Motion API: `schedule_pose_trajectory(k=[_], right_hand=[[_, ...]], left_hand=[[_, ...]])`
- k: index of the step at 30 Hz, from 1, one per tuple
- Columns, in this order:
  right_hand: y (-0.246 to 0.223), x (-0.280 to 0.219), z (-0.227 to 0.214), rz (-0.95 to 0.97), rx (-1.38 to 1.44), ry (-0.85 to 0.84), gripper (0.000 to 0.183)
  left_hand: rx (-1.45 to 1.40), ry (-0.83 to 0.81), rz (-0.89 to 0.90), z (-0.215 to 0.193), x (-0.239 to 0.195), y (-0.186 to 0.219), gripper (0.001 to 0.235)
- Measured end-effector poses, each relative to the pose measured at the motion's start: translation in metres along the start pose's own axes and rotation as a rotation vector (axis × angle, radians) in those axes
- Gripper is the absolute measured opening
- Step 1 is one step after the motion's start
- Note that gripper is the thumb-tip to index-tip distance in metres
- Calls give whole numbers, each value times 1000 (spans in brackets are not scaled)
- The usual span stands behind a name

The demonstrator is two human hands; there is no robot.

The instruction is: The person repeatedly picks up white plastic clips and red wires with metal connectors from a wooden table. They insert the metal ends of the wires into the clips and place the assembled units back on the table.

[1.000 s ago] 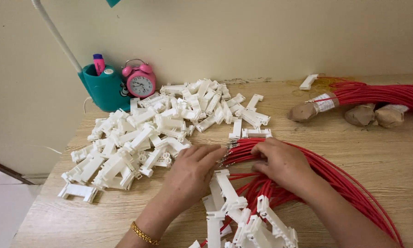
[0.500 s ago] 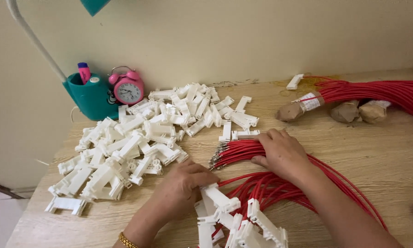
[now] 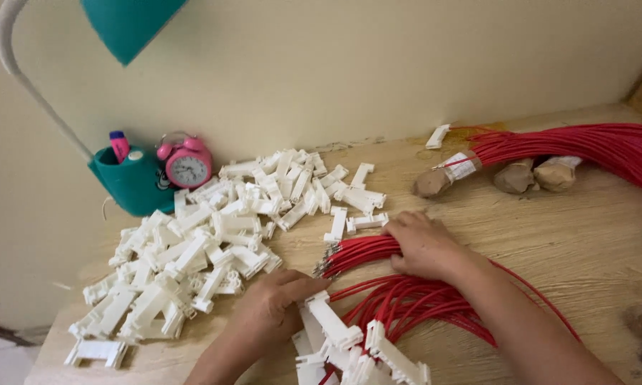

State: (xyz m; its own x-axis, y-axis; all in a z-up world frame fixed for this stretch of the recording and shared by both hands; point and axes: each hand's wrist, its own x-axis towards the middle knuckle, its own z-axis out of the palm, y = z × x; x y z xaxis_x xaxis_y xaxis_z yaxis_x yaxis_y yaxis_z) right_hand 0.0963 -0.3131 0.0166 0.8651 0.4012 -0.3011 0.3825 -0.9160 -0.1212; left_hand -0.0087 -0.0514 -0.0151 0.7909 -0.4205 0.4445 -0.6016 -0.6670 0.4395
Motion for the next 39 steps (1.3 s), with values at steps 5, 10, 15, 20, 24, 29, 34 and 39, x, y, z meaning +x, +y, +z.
schedule_pose_trajectory(k=[5,10,15,20,24,29,34,39], right_hand=[[-13,-6,-9,-29,-11,-34,58],[13,26,34,-324,-140,357,28],[12,37,36,-331,-57,269,27],[7,25,21,-379,-74,266,28],[8,23,21,-354,-22,257,30],[20,16,-4,-255,27,111,39],[38,-2,-28,-114,216,122,42],[52,5,-16,13,151,165,41]], left_hand=[[88,-66,-93,-29,43,10,54],[204,-251,-197,-22,122,4,43],[497,-562,-46,40,187,-19,60],[584,-643,5,66,211,-32,58],[616,-632,-15,67,207,-46,37],[645,-655,-6,43,181,-59,27],[627,-605,4,30,146,-71,36],[569,-586,20,14,120,-40,37]])
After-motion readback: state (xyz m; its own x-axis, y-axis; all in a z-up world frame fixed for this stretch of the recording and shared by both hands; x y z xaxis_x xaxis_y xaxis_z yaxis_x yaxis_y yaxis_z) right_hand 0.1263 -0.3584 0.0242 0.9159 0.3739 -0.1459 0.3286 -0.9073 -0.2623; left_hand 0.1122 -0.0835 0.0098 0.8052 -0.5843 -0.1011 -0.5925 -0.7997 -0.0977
